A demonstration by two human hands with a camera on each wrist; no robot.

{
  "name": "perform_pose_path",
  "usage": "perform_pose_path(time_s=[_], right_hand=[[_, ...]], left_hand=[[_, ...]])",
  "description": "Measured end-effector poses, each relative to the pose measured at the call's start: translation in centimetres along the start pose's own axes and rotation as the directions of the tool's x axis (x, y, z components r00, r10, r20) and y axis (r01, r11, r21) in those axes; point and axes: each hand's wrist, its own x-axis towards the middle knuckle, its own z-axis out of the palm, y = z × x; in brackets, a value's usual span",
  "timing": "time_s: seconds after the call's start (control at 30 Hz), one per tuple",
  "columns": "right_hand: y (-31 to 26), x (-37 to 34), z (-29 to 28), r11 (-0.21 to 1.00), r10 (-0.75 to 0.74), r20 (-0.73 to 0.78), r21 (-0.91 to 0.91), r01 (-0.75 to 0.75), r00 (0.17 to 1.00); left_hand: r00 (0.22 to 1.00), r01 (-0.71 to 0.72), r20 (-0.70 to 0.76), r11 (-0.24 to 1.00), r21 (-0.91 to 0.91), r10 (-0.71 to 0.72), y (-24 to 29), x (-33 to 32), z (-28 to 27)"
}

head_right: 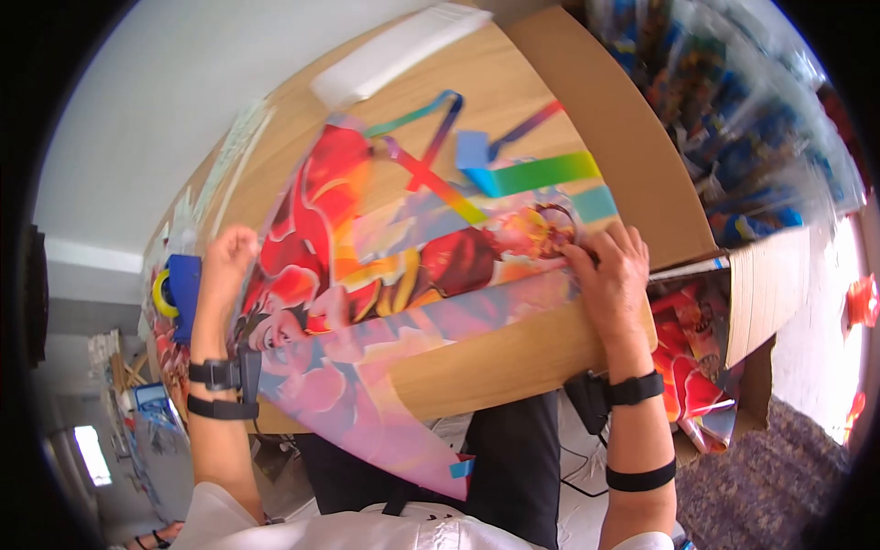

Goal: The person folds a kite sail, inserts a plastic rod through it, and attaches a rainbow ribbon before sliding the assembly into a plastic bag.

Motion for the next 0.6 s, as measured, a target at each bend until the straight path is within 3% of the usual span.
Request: perform_pose_path(time_s=[0.03,0.1,0.13,0.17,0.2,0.23,0.27,0.33,0.4,0.47,0.5,0.53,0.6], right_hand=[[-0.2,0.1,-0.1,1.0,-0.014,0.006,0.003,0.014,1.0],[-0.8,0.2,-0.3,1.0,-0.006,0.016,-0.002,0.006,1.0],[-0.9,0.2,-0.4,1.0,0.019,0.029,-0.006,-0.019,0.999],[-0.8,0.2,-0.3,1.0,0.005,0.02,-0.006,-0.005,1.0],[-0.9,0.2,-0.2,1.0,-0.014,0.018,-0.02,0.015,1.0],[-0.9,0.2,-0.2,1.0,-0.011,0.027,-0.017,0.012,1.0],[-0.8,0.2,-0.3,1.0,-0.003,0.036,-0.016,0.004,0.999],[-0.9,0.4,-0.3,1.0,-0.011,0.032,-0.024,0.012,0.999],[-0.9,0.2,-0.2,1.0,0.01,0.025,0.007,-0.011,1.0],[-1.0,0.3,-0.3,1.0,0.024,0.03,-0.002,-0.024,0.999],[-1.1,0.3,-0.3,1.0,0.027,0.037,0.003,-0.027,0.999],[-1.1,0.3,-0.4,0.999,0.032,0.039,0.008,-0.033,0.999],[-1.0,0.3,-0.5,1.0,0.026,0.04,0.006,-0.026,0.999]], left_hand=[[1.0,0.003,-0.019,1.0,-0.006,-0.003,-0.7,-1.3,-0.9],[0.994,0.048,0.094,0.989,0.141,-0.062,-1.4,-3.1,-1.3],[0.973,-0.104,0.218,0.985,0.138,0.072,0.9,-2.9,-0.4],[0.929,-0.246,0.292,0.969,0.024,0.228,3.3,-2.5,1.2],[0.878,-0.247,0.416,0.969,-0.027,0.236,6.0,-1.3,3.1],[0.771,-0.538,0.412,0.843,0.01,0.486,6.7,0.3,6.0],[0.73,-0.554,0.503,0.832,0.04,0.462,10.9,1.0,7.8],[0.582,-0.769,0.538,0.628,0.12,0.61,14.2,3.8,12.8],[0.484,-0.767,0.8,0.611,0.194,0.354,18.4,6.5,16.8],[0.358,-0.767,0.89,0.633,0.109,0.281,20.0,10.8,21.7],[0.584,-0.765,0.628,0.608,0.212,0.515,20.5,11.4,22.5],[0.684,-0.727,0.259,0.611,0.312,0.682,20.9,11.8,23.2],[0.707,-0.625,-0.115,0.692,0.36,0.698,22.3,12.3,23.4]])
